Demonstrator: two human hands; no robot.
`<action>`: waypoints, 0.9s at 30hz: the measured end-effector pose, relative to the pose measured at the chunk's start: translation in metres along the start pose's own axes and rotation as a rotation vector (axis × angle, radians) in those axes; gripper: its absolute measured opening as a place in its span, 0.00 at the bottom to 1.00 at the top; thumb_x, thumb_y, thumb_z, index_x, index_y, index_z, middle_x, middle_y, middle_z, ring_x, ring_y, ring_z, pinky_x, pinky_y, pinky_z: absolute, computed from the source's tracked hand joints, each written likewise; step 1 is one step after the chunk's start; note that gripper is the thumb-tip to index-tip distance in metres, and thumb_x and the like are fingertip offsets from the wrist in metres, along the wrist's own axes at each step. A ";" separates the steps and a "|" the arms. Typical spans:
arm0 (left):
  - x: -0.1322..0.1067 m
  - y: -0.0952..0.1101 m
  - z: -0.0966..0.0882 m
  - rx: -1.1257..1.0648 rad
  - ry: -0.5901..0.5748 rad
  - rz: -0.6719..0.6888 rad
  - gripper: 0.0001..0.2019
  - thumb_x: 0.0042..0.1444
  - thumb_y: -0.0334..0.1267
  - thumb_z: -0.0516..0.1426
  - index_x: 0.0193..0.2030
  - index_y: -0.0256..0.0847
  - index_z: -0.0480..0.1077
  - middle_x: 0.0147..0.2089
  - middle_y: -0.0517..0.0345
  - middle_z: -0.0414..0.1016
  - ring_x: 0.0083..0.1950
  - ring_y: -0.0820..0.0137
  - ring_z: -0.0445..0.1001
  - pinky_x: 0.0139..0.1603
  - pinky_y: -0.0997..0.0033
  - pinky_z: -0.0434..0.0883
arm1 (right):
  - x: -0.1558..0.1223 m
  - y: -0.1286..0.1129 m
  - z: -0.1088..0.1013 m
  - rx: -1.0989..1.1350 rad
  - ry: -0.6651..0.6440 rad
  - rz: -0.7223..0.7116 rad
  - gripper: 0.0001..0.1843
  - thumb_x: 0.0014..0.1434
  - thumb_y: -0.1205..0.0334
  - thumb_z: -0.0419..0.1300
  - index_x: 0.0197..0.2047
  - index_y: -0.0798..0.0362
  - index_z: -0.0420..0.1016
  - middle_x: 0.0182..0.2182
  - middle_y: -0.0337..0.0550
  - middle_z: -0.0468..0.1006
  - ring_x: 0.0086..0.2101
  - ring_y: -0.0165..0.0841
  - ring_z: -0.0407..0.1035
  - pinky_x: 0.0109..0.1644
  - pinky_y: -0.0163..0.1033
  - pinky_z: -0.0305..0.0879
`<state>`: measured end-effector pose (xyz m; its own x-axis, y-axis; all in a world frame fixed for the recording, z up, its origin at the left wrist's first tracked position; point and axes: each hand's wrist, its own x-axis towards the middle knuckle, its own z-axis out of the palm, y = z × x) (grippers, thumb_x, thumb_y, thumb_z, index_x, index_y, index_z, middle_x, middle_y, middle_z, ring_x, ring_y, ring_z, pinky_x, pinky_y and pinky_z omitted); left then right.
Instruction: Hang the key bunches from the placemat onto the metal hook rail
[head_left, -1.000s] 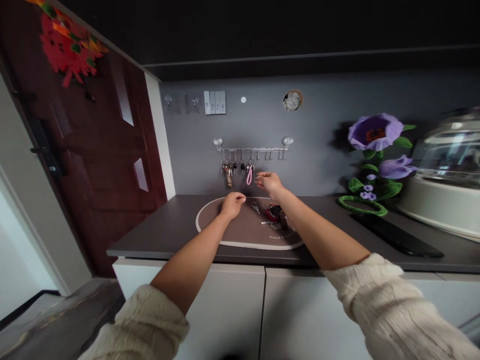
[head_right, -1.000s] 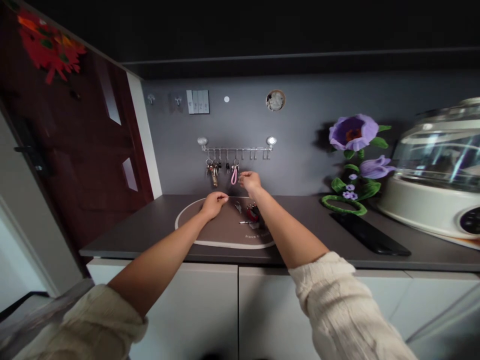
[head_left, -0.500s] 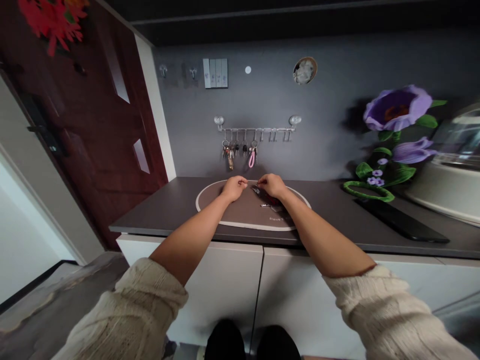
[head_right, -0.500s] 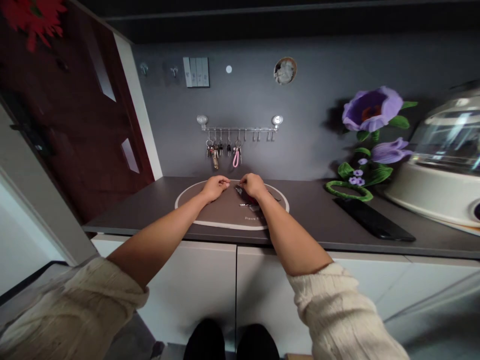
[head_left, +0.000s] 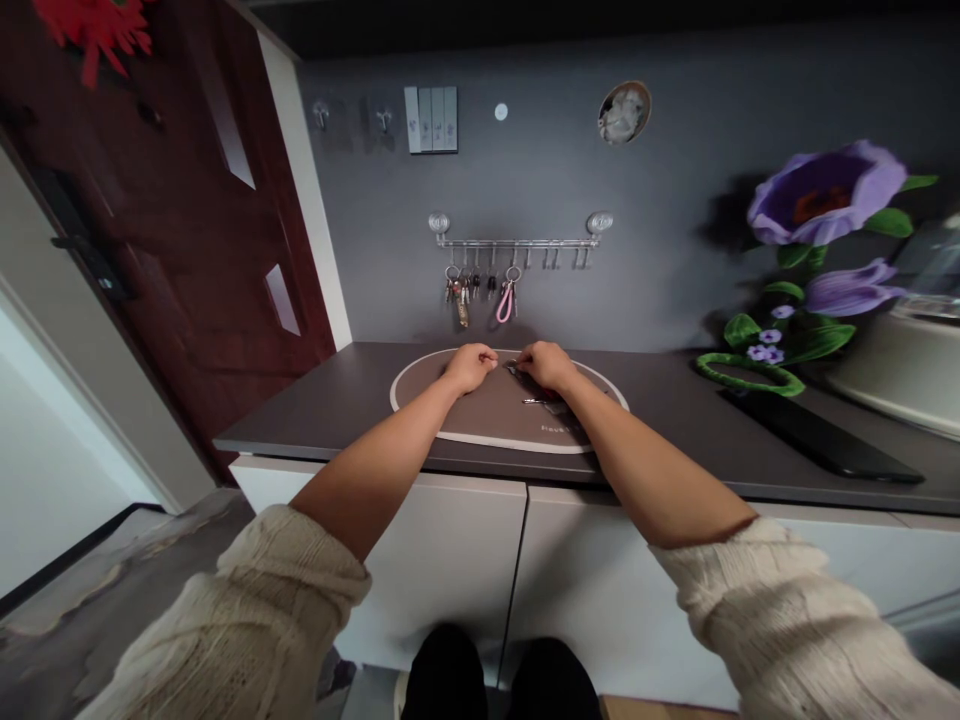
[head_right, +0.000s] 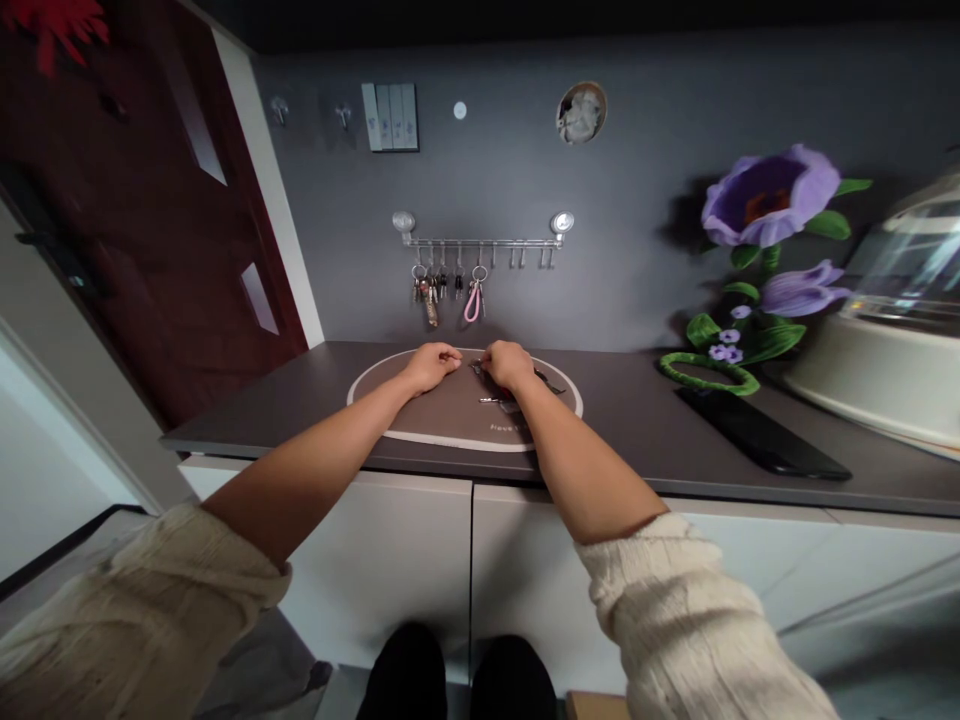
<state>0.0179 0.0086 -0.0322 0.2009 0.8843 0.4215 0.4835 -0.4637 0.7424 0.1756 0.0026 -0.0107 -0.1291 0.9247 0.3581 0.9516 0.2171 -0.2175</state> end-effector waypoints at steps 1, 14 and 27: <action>0.000 0.000 0.000 0.003 -0.002 0.004 0.07 0.45 0.30 0.54 0.32 0.33 0.70 0.30 0.55 0.72 0.30 0.75 0.66 0.36 0.74 0.64 | 0.000 0.000 0.000 0.010 0.003 0.002 0.06 0.45 0.62 0.59 0.29 0.49 0.76 0.30 0.44 0.75 0.31 0.32 0.67 0.32 0.32 0.55; 0.001 -0.001 0.001 0.005 0.024 0.053 0.07 0.45 0.31 0.54 0.32 0.34 0.71 0.31 0.55 0.72 0.31 0.74 0.66 0.36 0.73 0.64 | 0.000 -0.004 -0.004 0.103 0.061 -0.072 0.06 0.47 0.66 0.57 0.29 0.52 0.75 0.31 0.44 0.75 0.32 0.32 0.66 0.36 0.33 0.56; 0.003 0.003 0.002 -0.074 0.067 0.154 0.08 0.46 0.36 0.54 0.30 0.34 0.70 0.28 0.56 0.72 0.30 0.74 0.67 0.34 0.74 0.63 | 0.001 -0.006 -0.002 0.578 0.089 -0.075 0.05 0.46 0.66 0.54 0.24 0.56 0.70 0.20 0.37 0.70 0.22 0.24 0.59 0.29 0.29 0.54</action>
<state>0.0214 0.0096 -0.0293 0.2096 0.7983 0.5646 0.3865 -0.5980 0.7021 0.1701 0.0018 -0.0067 -0.1426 0.8757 0.4614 0.6311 0.4395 -0.6392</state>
